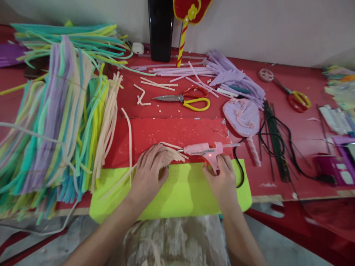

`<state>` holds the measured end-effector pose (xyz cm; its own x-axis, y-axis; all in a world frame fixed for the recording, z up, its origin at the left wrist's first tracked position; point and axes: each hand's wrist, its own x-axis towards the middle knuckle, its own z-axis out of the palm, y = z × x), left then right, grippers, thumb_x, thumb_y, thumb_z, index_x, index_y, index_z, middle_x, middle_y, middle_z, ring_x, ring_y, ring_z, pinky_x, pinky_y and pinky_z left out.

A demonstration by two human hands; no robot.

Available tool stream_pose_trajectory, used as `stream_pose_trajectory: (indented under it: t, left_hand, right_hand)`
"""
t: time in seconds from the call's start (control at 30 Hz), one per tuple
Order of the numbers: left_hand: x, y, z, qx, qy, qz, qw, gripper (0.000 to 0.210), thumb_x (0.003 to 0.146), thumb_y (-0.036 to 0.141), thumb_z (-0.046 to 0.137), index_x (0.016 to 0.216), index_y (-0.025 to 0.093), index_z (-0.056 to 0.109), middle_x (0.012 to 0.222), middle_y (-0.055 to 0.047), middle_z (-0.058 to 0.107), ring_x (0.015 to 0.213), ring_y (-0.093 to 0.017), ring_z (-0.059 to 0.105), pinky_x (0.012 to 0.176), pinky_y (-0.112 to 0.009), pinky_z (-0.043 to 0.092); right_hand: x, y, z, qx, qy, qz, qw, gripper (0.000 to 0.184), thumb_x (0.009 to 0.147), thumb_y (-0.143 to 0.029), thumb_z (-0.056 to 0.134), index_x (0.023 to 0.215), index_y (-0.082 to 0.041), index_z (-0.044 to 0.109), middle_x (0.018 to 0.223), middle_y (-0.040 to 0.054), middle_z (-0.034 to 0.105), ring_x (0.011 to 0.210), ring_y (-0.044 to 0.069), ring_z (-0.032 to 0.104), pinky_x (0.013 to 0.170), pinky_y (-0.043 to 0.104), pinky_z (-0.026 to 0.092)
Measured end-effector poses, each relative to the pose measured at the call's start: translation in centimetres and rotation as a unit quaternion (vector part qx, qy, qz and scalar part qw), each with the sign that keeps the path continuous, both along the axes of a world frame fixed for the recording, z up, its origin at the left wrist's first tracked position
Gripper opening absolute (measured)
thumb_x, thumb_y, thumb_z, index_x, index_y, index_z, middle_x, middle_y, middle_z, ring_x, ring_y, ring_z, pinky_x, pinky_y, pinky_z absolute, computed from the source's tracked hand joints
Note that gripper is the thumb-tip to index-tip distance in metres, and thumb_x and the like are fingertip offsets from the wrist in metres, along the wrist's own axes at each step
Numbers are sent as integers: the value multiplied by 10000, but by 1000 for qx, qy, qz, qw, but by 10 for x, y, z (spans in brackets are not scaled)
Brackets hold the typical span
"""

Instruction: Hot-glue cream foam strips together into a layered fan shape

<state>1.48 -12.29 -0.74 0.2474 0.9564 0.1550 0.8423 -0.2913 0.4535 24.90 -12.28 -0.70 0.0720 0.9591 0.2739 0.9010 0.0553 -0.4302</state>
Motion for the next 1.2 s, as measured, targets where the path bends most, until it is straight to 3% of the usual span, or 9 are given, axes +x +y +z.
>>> stream_pose_trajectory:
  t: [1.2]
  left_hand:
    - [2,1,3,2,5,1,1000,455,832,144,522,1278,195,449,1388,-99,490,1286,-263,450,1093,-447,356]
  right_hand:
    - [20,-12,-4,-20,13,-9,1000,214,797,-275,582,995,-205,543,930,75,561,860,229,576,729,364,516]
